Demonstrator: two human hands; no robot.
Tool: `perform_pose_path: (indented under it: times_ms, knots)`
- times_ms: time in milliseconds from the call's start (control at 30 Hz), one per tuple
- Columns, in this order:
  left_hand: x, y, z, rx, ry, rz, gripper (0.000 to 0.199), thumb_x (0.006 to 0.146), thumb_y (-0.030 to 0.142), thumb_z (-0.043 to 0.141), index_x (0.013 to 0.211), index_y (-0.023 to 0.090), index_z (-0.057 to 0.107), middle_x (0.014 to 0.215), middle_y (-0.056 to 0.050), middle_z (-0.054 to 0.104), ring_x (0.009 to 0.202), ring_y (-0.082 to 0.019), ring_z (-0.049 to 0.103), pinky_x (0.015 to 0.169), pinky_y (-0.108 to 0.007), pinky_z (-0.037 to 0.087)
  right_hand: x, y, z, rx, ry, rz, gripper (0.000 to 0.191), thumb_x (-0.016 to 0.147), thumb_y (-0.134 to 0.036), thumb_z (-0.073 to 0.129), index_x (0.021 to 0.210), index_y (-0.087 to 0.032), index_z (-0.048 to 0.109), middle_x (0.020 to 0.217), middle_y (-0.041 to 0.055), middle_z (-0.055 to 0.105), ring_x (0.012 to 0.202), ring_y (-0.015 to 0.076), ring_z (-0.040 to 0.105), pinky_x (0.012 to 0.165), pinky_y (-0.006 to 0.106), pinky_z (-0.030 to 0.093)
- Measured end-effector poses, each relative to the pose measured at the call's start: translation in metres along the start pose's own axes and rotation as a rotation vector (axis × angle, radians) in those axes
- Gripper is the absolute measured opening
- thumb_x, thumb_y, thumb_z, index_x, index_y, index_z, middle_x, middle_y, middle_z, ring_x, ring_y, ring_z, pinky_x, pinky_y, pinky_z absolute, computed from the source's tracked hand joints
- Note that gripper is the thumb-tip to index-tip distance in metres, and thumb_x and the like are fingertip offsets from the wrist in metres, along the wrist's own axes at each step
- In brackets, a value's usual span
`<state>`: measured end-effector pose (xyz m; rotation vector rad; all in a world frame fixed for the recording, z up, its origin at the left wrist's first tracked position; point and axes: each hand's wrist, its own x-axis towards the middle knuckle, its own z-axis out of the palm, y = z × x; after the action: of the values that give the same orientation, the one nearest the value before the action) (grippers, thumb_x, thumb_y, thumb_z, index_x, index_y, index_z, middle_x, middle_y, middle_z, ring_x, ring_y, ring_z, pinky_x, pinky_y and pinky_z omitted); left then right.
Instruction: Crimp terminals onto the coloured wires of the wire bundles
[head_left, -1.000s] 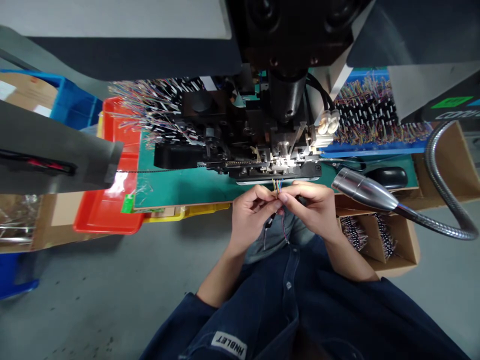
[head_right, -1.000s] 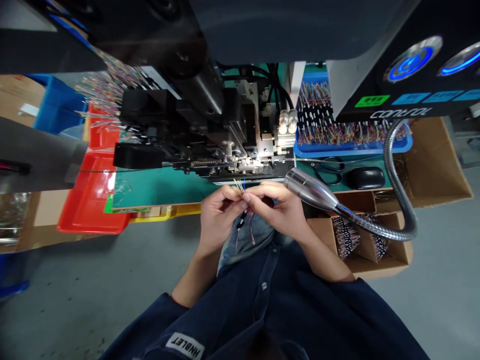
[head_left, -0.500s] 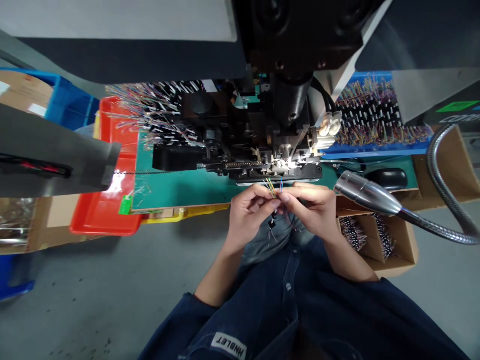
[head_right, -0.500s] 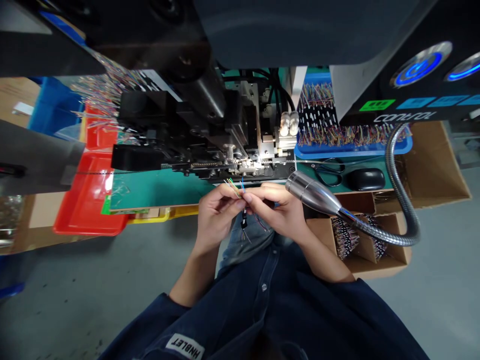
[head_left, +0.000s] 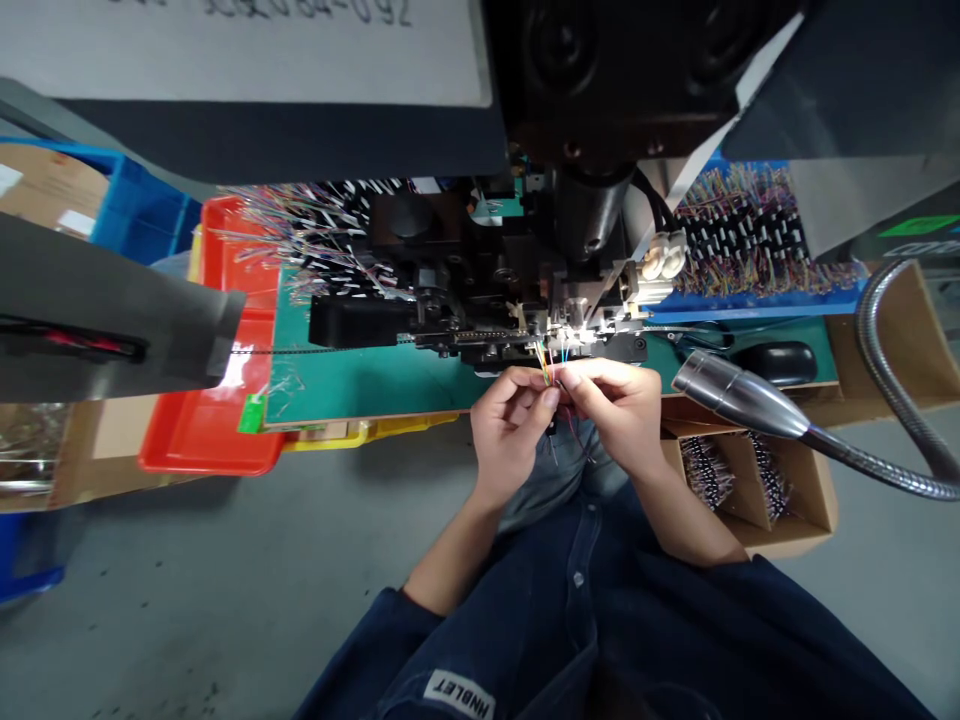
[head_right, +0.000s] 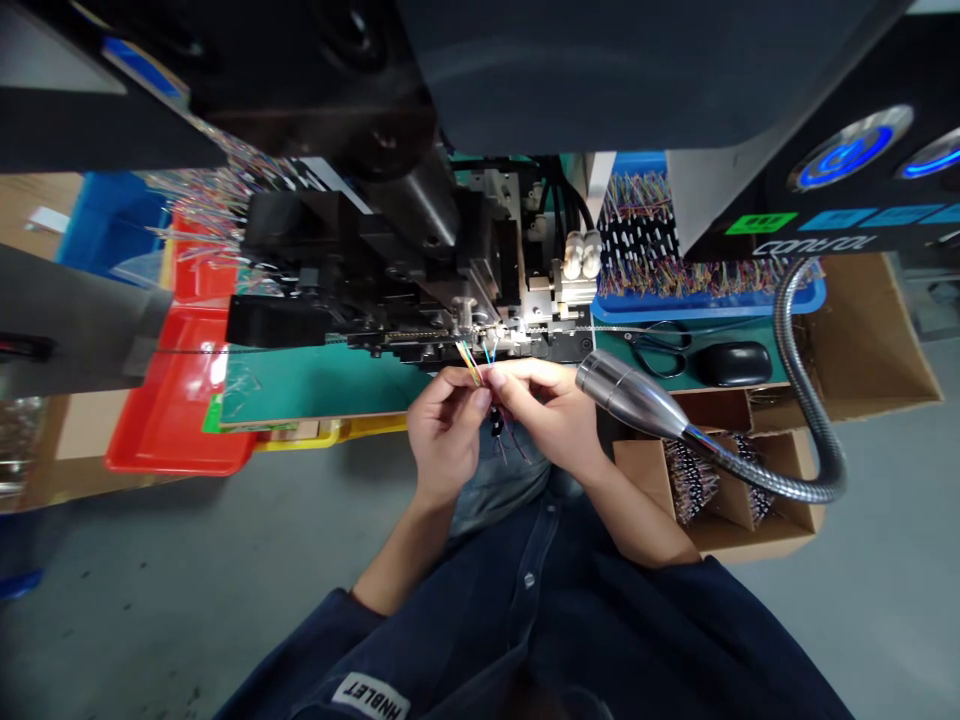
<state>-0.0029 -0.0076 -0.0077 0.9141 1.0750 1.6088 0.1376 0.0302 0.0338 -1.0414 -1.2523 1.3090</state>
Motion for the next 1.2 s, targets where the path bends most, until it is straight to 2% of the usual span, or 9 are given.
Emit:
perform_pose_path:
  times_ms: [167, 300, 400, 467, 567, 667, 833, 967, 1200]
  knots:
    - [0.003, -0.001, 0.003, 0.010, 0.017, -0.007, 0.026, 0.103, 0.043, 0.093, 0.099, 0.023, 0.077, 0.097, -0.002, 0.083, 0.081, -0.015, 0.078, 0.071, -0.024, 0.067, 0.004, 0.008, 0.001, 0.032, 0.046, 0.103, 0.025, 0.102, -0.046, 0.086, 0.096, -0.024, 0.095, 0.070, 0.0011, 0.078, 0.055, 0.0150, 0.062, 0.052, 0.029, 0.059]
    - [0.005, 0.005, 0.005, 0.066, 0.023, 0.024, 0.023, 0.102, 0.041, 0.095, 0.102, 0.023, 0.080, 0.097, -0.002, 0.085, 0.081, -0.016, 0.080, 0.072, -0.026, 0.069, 0.005, 0.007, 0.001, -0.019, 0.049, 0.101, 0.033, 0.103, -0.052, 0.085, 0.091, -0.022, 0.093, 0.072, 0.0032, 0.079, 0.056, 0.0161, 0.063, 0.053, 0.031, 0.060]
    - [0.007, 0.008, 0.005, 0.082, -0.005, 0.050, 0.017, 0.102, 0.035, 0.095, 0.102, 0.023, 0.083, 0.099, -0.003, 0.086, 0.086, -0.016, 0.082, 0.077, -0.025, 0.069, 0.005, 0.002, 0.002, -0.018, 0.041, 0.082, 0.032, 0.102, -0.052, 0.086, 0.091, -0.023, 0.093, 0.078, 0.0046, 0.083, 0.061, 0.0175, 0.068, 0.056, 0.032, 0.062]
    - [0.008, 0.008, 0.004, 0.070, -0.005, 0.056, 0.016, 0.104, 0.035, 0.094, 0.102, 0.023, 0.083, 0.097, -0.002, 0.085, 0.086, -0.015, 0.082, 0.077, -0.025, 0.069, 0.005, 0.000, 0.002, -0.010, 0.047, 0.085, 0.030, 0.101, -0.051, 0.088, 0.090, -0.023, 0.094, 0.075, 0.0038, 0.081, 0.061, 0.0178, 0.067, 0.056, 0.032, 0.062]
    - [0.006, 0.002, 0.002, 0.051, 0.014, 0.048, 0.018, 0.104, 0.038, 0.094, 0.104, 0.024, 0.082, 0.098, -0.002, 0.084, 0.086, -0.015, 0.082, 0.078, -0.025, 0.069, 0.005, 0.001, 0.003, 0.033, 0.053, 0.123, 0.028, 0.102, -0.049, 0.088, 0.093, -0.024, 0.095, 0.063, 0.0000, 0.072, 0.053, 0.0152, 0.058, 0.053, 0.031, 0.058]
    - [0.003, -0.004, 0.002, 0.025, 0.011, 0.003, 0.019, 0.105, 0.040, 0.093, 0.106, 0.025, 0.081, 0.100, -0.002, 0.086, 0.086, -0.016, 0.083, 0.077, -0.027, 0.071, 0.006, 0.005, 0.003, 0.141, 0.034, 0.176, 0.024, 0.104, -0.046, 0.087, 0.094, -0.025, 0.094, 0.063, -0.0013, 0.071, 0.051, 0.0136, 0.053, 0.051, 0.029, 0.053]
    - [-0.002, -0.008, 0.006, -0.027, 0.027, -0.021, 0.019, 0.105, 0.038, 0.093, 0.105, 0.024, 0.079, 0.097, -0.002, 0.087, 0.078, -0.016, 0.085, 0.074, -0.028, 0.074, 0.006, 0.007, 0.003, 0.235, 0.028, 0.231, 0.031, 0.103, -0.052, 0.091, 0.088, -0.025, 0.088, 0.069, 0.0003, 0.073, 0.057, 0.0151, 0.060, 0.053, 0.030, 0.053]
    - [-0.002, -0.007, 0.011, -0.059, 0.068, 0.005, 0.021, 0.103, 0.035, 0.095, 0.101, 0.024, 0.078, 0.092, 0.001, 0.084, 0.071, -0.015, 0.084, 0.067, -0.025, 0.072, 0.006, 0.007, 0.004, 0.255, 0.008, 0.287, 0.035, 0.101, -0.056, 0.092, 0.087, -0.025, 0.085, 0.069, 0.0003, 0.072, 0.057, 0.0152, 0.059, 0.053, 0.031, 0.052]
    - [-0.001, -0.008, 0.013, -0.061, 0.097, 0.006, 0.019, 0.104, 0.037, 0.095, 0.104, 0.024, 0.080, 0.105, -0.002, 0.091, 0.078, -0.015, 0.087, 0.071, -0.026, 0.073, 0.007, 0.008, 0.005, 0.222, 0.024, 0.303, 0.038, 0.101, -0.060, 0.091, 0.086, -0.025, 0.087, 0.071, 0.0030, 0.073, 0.057, 0.0161, 0.056, 0.050, 0.033, 0.049]
